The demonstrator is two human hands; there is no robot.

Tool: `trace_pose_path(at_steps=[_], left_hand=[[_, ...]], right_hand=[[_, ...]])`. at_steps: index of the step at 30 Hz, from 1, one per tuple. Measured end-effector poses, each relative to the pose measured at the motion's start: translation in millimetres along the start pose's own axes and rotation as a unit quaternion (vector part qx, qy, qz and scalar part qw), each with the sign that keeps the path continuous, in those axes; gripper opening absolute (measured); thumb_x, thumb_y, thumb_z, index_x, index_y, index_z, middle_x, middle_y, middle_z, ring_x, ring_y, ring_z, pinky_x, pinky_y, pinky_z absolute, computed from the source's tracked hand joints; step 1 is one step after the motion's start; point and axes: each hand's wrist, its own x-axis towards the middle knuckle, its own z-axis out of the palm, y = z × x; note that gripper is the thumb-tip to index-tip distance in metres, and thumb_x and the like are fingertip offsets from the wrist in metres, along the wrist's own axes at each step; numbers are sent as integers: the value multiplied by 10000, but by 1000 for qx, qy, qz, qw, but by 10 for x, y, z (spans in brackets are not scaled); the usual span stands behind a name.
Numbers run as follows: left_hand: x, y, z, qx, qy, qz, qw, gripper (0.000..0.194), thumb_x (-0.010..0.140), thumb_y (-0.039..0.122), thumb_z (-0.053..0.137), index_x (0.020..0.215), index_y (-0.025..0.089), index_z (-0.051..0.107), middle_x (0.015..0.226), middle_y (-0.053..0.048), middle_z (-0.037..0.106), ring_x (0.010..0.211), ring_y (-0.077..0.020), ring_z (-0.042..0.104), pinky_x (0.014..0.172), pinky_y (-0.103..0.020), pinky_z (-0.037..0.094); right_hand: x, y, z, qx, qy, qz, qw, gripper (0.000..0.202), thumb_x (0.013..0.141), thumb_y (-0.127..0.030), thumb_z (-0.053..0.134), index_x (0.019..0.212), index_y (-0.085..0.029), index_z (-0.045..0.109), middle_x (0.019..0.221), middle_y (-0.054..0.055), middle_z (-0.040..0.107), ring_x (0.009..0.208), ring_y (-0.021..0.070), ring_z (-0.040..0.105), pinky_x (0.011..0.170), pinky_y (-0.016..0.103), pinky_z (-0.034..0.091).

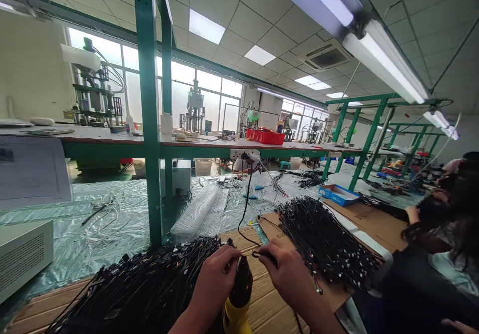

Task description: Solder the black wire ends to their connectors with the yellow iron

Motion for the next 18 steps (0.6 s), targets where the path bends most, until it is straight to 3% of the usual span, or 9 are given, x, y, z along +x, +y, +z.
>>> trace_pose_path(at_steps=[18], left_hand=[[-17,26,-46,3,-8,0,1000,226,895,172,491,861,235,706,850,-33,688,797,-192,639,748,-294,467]], right_hand=[[30,-30,6,11,-9,7,1000,159,925,-251,549,945,-262,706,928,-3,690,844,171,639,744,244,427]])
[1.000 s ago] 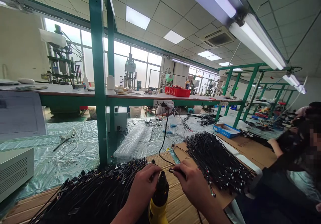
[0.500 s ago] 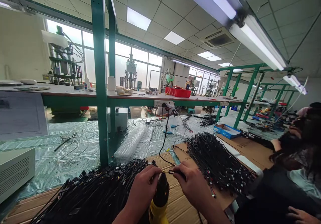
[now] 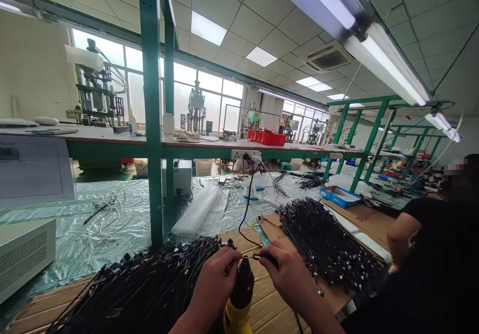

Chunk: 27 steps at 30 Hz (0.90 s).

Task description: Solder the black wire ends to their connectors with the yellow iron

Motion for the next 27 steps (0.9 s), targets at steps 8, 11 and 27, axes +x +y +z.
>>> trace_pose_path(at_steps=[8,11,27], left_hand=[[36,-5,-3,1,4,-2,1000,222,886,162,492,872,221,705,870,-41,693,813,-198,639,762,-301,464],[37,-24,-1,2,1,-3,1000,235,885,161,484,862,224,709,871,-44,694,815,-202,639,762,-301,464],[86,120,-120,-124,15,-69,990,167,841,272,575,869,201,724,844,-45,742,787,-222,677,735,-325,510]], right_hand=[[23,-6,9,1,2,-2,1000,166,923,-255,544,939,-247,710,928,11,686,852,174,636,759,243,433],[27,-11,14,1,-3,-1,1000,175,928,-257,536,954,-250,709,944,11,689,857,173,638,764,244,433],[6,-38,-68,85,-13,39,996,224,911,-330,530,867,-194,702,786,18,664,724,165,561,638,258,364]])
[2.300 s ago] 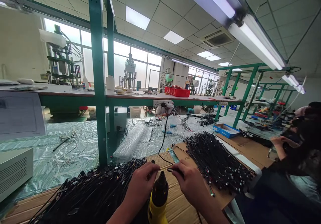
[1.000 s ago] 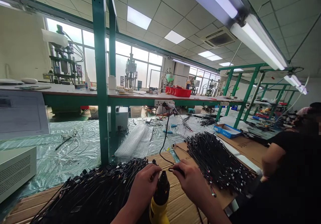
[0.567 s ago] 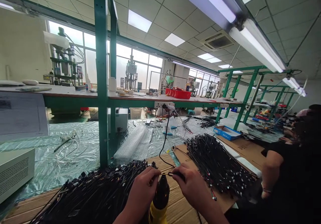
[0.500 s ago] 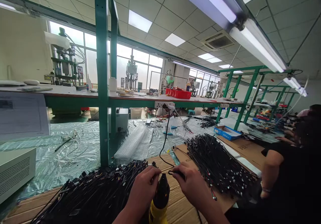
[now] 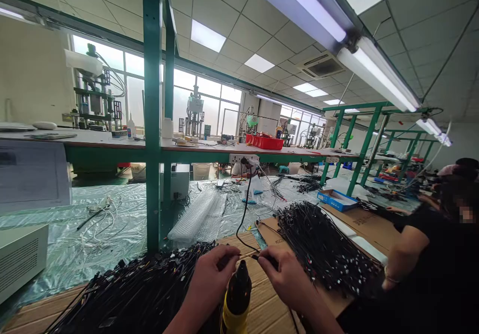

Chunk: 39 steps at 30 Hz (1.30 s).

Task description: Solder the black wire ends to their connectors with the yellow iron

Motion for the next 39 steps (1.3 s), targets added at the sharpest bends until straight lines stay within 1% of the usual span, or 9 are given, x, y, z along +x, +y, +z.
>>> trace_pose_path(at_steps=[2,4,9,13,17,23,31,36,39], left_hand=[[-5,14,-21,-36,-17,-21,999,186,835,307,588,887,181,715,767,-38,737,686,-206,674,646,-300,521],[-11,18,-29,-66,-30,-36,997,212,836,335,594,900,166,703,696,-25,716,602,-183,648,573,-275,505],[-18,9,-6,-101,-44,-45,993,220,843,361,605,868,157,686,608,-1,668,563,-153,606,550,-245,463],[-11,-29,12,-104,-51,-51,992,226,839,362,605,878,151,677,584,2,660,533,-154,597,532,-251,466],[11,-70,24,-78,-51,-35,995,189,841,333,588,847,165,673,650,-8,679,595,-170,619,567,-262,485],[50,-136,84,3,-21,-3,1000,134,838,272,569,821,178,661,772,-32,699,725,-205,626,677,-302,471],[86,-166,113,63,-24,3,998,138,843,245,551,806,169,659,750,-31,691,713,-201,628,674,-311,463],[106,-184,123,86,-33,-6,996,107,840,203,576,796,152,659,730,-11,680,694,-177,626,661,-312,463],[112,-203,130,96,-34,-12,995,101,837,189,583,789,147,661,704,0,669,670,-169,618,646,-310,460]], right_hand=[[-24,-16,-38,30,-26,13,999,258,904,-350,530,806,-177,694,673,-4,608,622,138,489,554,249,313],[-36,-14,-63,60,-53,22,997,274,897,-350,528,776,-163,688,615,-23,554,571,115,434,518,237,286],[-3,87,-33,134,-106,57,984,286,883,-341,505,780,-139,679,596,-32,521,512,85,386,490,212,291],[42,180,29,164,-128,84,975,301,871,-357,494,770,-133,669,559,-38,506,454,73,343,458,202,281],[80,202,61,156,-115,86,977,302,859,-353,506,744,-131,677,556,-31,523,474,80,364,467,205,274],[111,138,48,113,-76,80,987,254,839,-290,529,721,-128,685,575,-20,540,545,103,430,518,218,305],[134,149,72,84,-77,91,989,247,826,-265,526,698,-134,693,557,-20,545,533,104,447,510,213,309],[189,209,105,79,-95,104,987,235,796,-230,534,656,-127,692,536,-12,559,506,99,452,477,207,287],[216,234,119,77,-97,116,986,237,790,-222,526,660,-121,696,523,-12,553,472,90,428,450,206,262]])
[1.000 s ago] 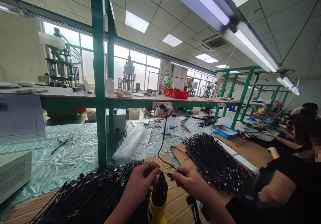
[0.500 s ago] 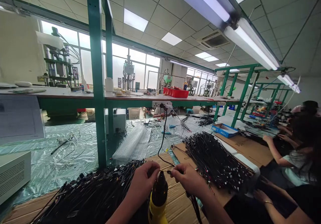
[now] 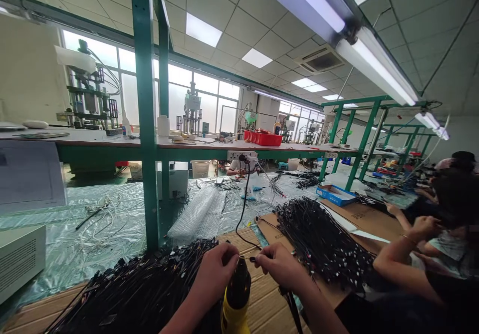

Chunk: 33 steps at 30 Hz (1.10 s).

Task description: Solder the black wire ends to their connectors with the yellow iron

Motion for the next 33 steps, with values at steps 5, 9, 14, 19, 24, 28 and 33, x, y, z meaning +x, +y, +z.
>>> trace_pose_path(at_steps=[5,9,14,19,24,28,33], left_hand=[[-20,17,-11,7,1,1,1000,110,846,197,580,789,149,661,726,-3,676,690,-170,617,663,-315,460],[-22,46,-31,10,1,-4,1000,107,839,179,574,794,145,665,721,-6,680,694,-172,625,675,-321,465],[-14,66,-51,10,-3,-7,1000,111,840,186,576,798,144,669,727,-9,688,699,-174,635,673,-323,471],[-15,56,-57,11,0,-8,1000,127,856,204,571,805,141,668,738,-13,693,705,-174,640,678,-326,476],[-1,58,-60,16,-3,-7,1000,114,849,173,575,789,142,666,712,-1,682,691,-169,636,673,-321,476],[2,79,-80,23,2,-7,1000,111,845,161,577,780,144,666,714,2,682,694,-169,632,678,-323,469],[-22,100,-113,24,7,-5,1000,114,829,147,581,758,147,670,705,2,686,692,-169,631,680,-318,459]], right_hand=[[5,-17,-6,0,-2,3,1000,225,776,-212,538,638,-124,692,515,-13,549,469,84,423,442,198,256],[-5,-52,-17,0,6,5,1000,230,779,-210,529,646,-119,693,519,-10,548,463,83,417,436,199,251],[3,-56,-13,2,1,3,1000,233,781,-225,535,658,-116,701,519,-11,552,456,82,412,431,200,244],[24,-37,-6,2,5,3,1000,231,783,-227,539,659,-116,701,528,-9,557,473,82,427,444,197,256],[31,-43,6,2,1,4,1000,230,778,-213,537,651,-117,704,522,-9,555,471,82,424,444,195,256],[36,-55,15,-1,4,7,1000,231,770,-213,534,651,-115,707,519,-4,560,456,82,421,432,199,249],[35,-53,34,-1,2,0,1000,239,776,-212,530,642,-116,703,517,-5,561,469,83,435,444,196,262]])
